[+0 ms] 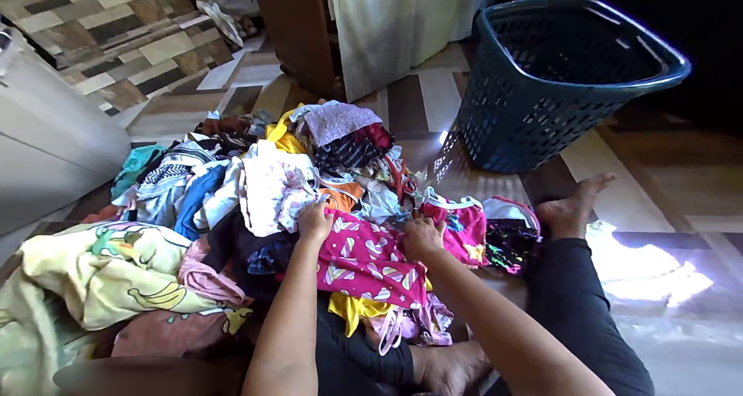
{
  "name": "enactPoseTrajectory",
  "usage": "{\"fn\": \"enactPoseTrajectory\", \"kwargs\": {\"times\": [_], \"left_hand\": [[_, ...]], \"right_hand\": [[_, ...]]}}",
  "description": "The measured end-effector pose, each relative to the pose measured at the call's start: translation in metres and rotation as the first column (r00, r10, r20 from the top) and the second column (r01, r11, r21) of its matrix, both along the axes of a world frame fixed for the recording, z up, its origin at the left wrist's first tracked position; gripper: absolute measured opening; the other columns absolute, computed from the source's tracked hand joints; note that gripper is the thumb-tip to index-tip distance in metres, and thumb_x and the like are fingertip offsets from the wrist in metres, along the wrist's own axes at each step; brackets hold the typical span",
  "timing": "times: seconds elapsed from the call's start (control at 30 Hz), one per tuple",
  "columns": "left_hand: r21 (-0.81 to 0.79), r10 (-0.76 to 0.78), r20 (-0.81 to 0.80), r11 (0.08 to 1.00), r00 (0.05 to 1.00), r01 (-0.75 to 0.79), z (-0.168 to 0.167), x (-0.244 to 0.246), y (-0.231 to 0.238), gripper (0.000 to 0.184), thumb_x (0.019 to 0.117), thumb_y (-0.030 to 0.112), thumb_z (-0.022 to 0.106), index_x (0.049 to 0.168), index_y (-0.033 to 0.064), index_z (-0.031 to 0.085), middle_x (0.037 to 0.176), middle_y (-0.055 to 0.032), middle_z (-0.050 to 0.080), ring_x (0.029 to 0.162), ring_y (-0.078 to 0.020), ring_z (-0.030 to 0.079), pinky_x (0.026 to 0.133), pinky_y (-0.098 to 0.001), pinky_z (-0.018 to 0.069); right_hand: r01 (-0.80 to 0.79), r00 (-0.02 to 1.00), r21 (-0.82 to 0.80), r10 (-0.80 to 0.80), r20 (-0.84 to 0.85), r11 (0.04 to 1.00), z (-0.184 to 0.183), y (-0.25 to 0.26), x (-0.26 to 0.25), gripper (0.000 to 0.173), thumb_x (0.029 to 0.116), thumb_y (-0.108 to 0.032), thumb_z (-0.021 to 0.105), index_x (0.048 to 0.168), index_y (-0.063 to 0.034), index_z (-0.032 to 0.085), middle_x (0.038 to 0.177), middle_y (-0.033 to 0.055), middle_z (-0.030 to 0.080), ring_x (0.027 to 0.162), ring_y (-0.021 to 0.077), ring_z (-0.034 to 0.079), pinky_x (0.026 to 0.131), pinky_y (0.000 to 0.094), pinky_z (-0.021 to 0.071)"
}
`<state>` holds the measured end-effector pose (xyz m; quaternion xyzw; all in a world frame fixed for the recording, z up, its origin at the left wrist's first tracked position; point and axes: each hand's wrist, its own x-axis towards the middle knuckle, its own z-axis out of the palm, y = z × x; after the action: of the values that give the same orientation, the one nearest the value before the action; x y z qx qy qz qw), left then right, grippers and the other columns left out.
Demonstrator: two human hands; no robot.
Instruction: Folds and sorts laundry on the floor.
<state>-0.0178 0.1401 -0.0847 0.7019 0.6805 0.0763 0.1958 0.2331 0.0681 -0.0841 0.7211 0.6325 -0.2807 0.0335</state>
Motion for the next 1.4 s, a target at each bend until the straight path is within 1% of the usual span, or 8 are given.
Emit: {"fn": "enactPoseTrajectory", "kwargs": {"times": [0.27,0.43,0.63,0.77,0.9,1.07,1.2,1.4], "left_hand": [[0.144,0.037,0.377,0.985,0.926,-0.098,-0.009,-0.022,-0.008,0.023,0.1013,0.010,0.058,0.118,-0.0038,0.066,0.120,-0.0243,0.066,0.113,-0.0375,0.064,0.100,-0.0567,0.0484],[0.333,-0.152,0.581,0.941,0.800,-0.063,-0.011,-0.047,-0.047,0.015,0.0945,0.001,0.063,0.107,-0.0074,0.067,0.128,-0.0210,0.065,0.120,-0.0278,0.062,0.102,-0.0452,0.0499],[0.480,-0.277,0.414,0.876,0.867,0.051,-0.028,-0.074,-0.103,0.012,0.0873,0.003,0.065,0.090,-0.0039,0.074,0.123,-0.0258,0.068,0.127,-0.0431,0.057,0.113,-0.0567,0.0378],[0.462,-0.146,0.308,0.887,0.940,-0.014,-0.015,-0.060,-0.121,0.020,0.0897,-0.001,0.059,0.102,-0.0020,0.075,0.135,-0.0284,0.061,0.135,-0.0526,0.047,0.112,-0.0677,0.0318],[0.527,-0.163,0.345,0.848,0.925,-0.047,0.003,-0.003,-0.135,0.022,0.0929,-0.003,0.057,0.107,-0.0053,0.074,0.129,-0.0281,0.065,0.131,-0.0512,0.052,0.114,-0.0616,0.0364],[0.363,-0.396,0.305,0.889,0.866,0.278,-0.031,0.069,-0.152,0.038,0.0950,0.010,0.063,0.130,-0.0045,0.066,0.140,-0.0226,0.060,0.139,-0.0463,0.047,0.118,-0.0632,0.0284],[-0.073,-0.393,0.114,0.913,0.913,0.402,-0.043,0.069,-0.146,0.072,0.1016,0.037,0.059,0.159,0.0021,0.032,0.167,-0.0165,0.028,0.157,-0.0350,0.017,0.126,-0.0549,0.0049],[0.076,-0.470,0.167,0.882,0.866,0.464,-0.057,0.060,-0.147,0.100,0.0868,0.059,0.069,0.158,-0.0018,0.032,0.164,-0.0229,0.029,0.155,-0.0409,0.020,0.124,-0.0609,0.0061]], "right_hand": [[0.317,0.899,0.166,-0.239,-0.367,0.934,0.016,-0.023,0.023,0.032,0.1022,-0.009,0.054,0.132,0.0013,0.059,0.129,0.0247,0.064,0.129,0.0398,0.056,0.112,0.0632,0.0308],[0.215,0.910,0.386,-0.040,-0.412,0.897,0.001,-0.053,0.035,0.024,0.0991,-0.007,0.059,0.119,0.0014,0.071,0.122,0.0203,0.070,0.128,0.0427,0.055,0.111,0.0674,0.0293],[-0.141,0.936,0.555,0.293,-0.196,0.820,-0.035,-0.087,0.041,0.018,0.0940,-0.003,0.061,0.101,-0.0051,0.077,0.112,0.0156,0.074,0.124,0.0434,0.059,0.105,0.0727,0.0322],[-0.211,0.939,0.440,0.306,-0.157,0.873,-0.017,-0.086,0.031,0.027,0.0932,0.001,0.056,0.111,-0.0050,0.076,0.120,0.0159,0.072,0.130,0.0430,0.055,0.108,0.0751,0.0256],[-0.146,0.951,0.426,0.245,-0.186,0.893,0.000,-0.061,0.011,0.037,0.1031,-0.009,0.047,0.136,0.0004,0.062,0.133,0.0226,0.065,0.131,0.0406,0.057,0.114,0.0633,0.0319],[-0.271,0.953,0.007,0.269,-0.138,0.963,0.000,-0.026,-0.013,0.069,0.1032,-0.024,0.055,0.163,-0.0087,0.023,0.158,0.0227,0.041,0.153,0.0432,0.024,0.119,0.0710,0.0108],[-0.313,0.949,-0.121,0.305,-0.076,0.942,-0.005,-0.017,-0.019,0.046,0.1030,-0.031,0.055,0.140,-0.0040,0.058,0.140,0.0237,0.060,0.138,0.0432,0.047,0.116,0.0700,0.0211],[-0.331,0.941,-0.112,0.318,-0.118,0.937,0.026,-0.016,-0.007,0.041,0.1051,-0.030,0.055,0.130,0.0010,0.064,0.134,0.0256,0.062,0.133,0.0430,0.052,0.115,0.0666,0.0265]]}}
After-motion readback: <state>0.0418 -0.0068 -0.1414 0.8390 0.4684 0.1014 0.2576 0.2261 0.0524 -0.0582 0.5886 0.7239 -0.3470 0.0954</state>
